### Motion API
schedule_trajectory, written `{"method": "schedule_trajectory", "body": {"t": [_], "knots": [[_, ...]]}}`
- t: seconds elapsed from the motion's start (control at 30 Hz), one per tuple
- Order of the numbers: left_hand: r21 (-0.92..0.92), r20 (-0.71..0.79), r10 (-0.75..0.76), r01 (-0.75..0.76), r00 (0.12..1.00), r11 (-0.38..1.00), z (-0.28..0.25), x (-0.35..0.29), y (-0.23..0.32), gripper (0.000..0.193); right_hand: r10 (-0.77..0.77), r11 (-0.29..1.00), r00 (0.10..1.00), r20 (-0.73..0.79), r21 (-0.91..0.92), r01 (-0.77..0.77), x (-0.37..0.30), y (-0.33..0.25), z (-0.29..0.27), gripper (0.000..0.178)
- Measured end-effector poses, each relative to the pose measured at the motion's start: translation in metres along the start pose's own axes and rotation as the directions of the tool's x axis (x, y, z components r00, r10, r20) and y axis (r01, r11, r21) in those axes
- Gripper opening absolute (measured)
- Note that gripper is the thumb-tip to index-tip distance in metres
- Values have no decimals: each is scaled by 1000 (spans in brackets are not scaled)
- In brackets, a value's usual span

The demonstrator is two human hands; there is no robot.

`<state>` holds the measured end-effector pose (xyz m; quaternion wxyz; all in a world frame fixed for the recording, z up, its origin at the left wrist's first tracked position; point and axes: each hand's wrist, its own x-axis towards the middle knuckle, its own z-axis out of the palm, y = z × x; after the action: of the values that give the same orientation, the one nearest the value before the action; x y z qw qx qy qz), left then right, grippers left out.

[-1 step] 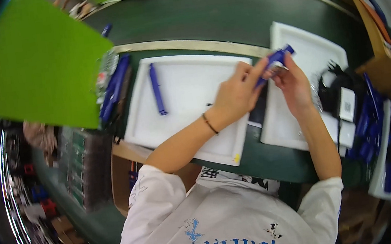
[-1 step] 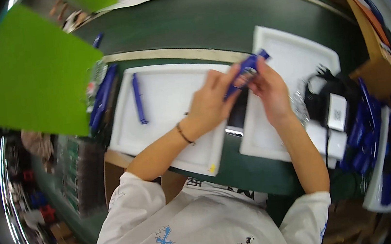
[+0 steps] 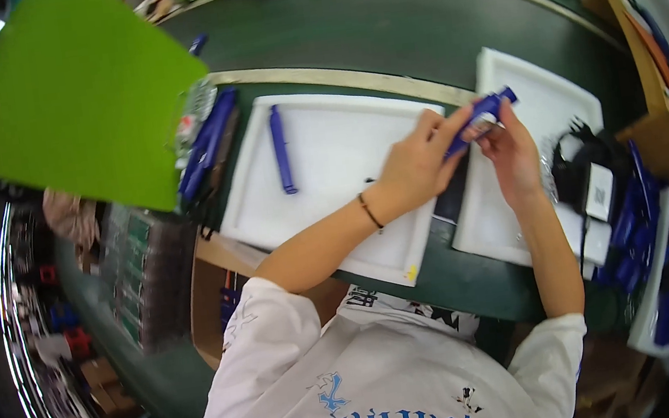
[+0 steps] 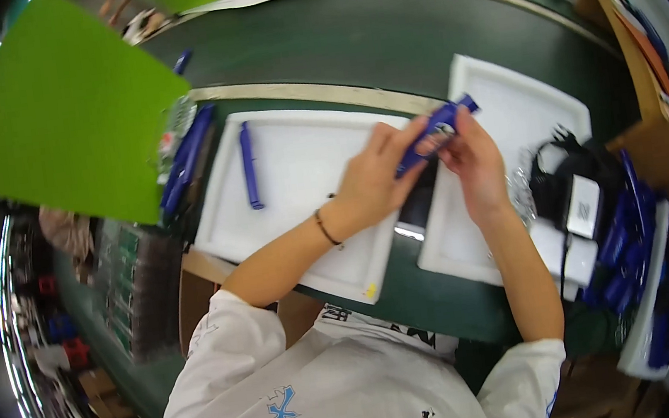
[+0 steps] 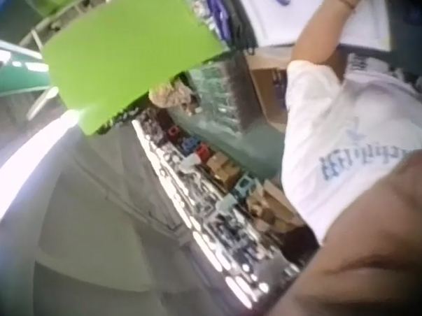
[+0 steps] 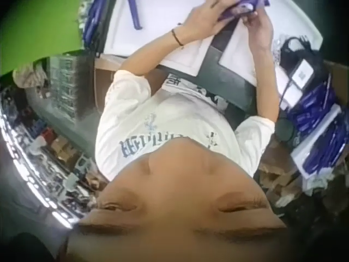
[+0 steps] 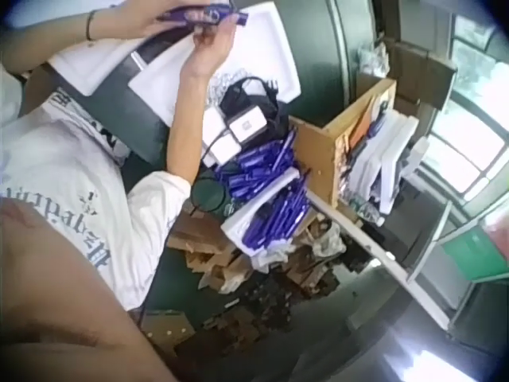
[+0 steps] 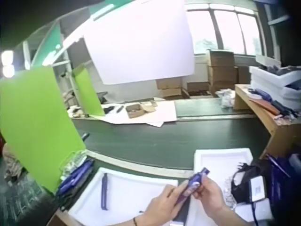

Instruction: The person assembles blue plastic housing units by hand, inserting metal springs and internal components into them at an industrial workstation.

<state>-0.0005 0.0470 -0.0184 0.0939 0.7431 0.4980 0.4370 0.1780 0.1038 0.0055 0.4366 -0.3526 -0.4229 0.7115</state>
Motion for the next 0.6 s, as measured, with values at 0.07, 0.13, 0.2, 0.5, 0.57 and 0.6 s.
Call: {"method": "schedule_trajectory", "body": {"t": [0.07,0.13,0.2,0.5,0.57,0.6], "knots": [[-115,-10,-11,10,1000,993,1,4,-6,64,-29,999,1000,-1,-17,29,6,8,-4,47],[-99,10,-34,35,999,994,-28,8,0,57,-75,997,996,49,-32,76,8,2,14,41],[-49,-23,-68,67,997,997,-37,6,-8,52,-123,992,991,47,38,121,18,3,19,35],[-280,136,-345,370,929,886,-31,35,-27,41,-149,983,988,-35,-117,144,11,2,-6,53],[-178,132,-420,439,898,881,-34,53,-46,45,-175,967,985,-11,-192,170,10,4,-4,53],[-74,141,-496,508,857,858,-36,64,-63,50,-201,950,980,5,-243,196,13,7,2,52]]}}
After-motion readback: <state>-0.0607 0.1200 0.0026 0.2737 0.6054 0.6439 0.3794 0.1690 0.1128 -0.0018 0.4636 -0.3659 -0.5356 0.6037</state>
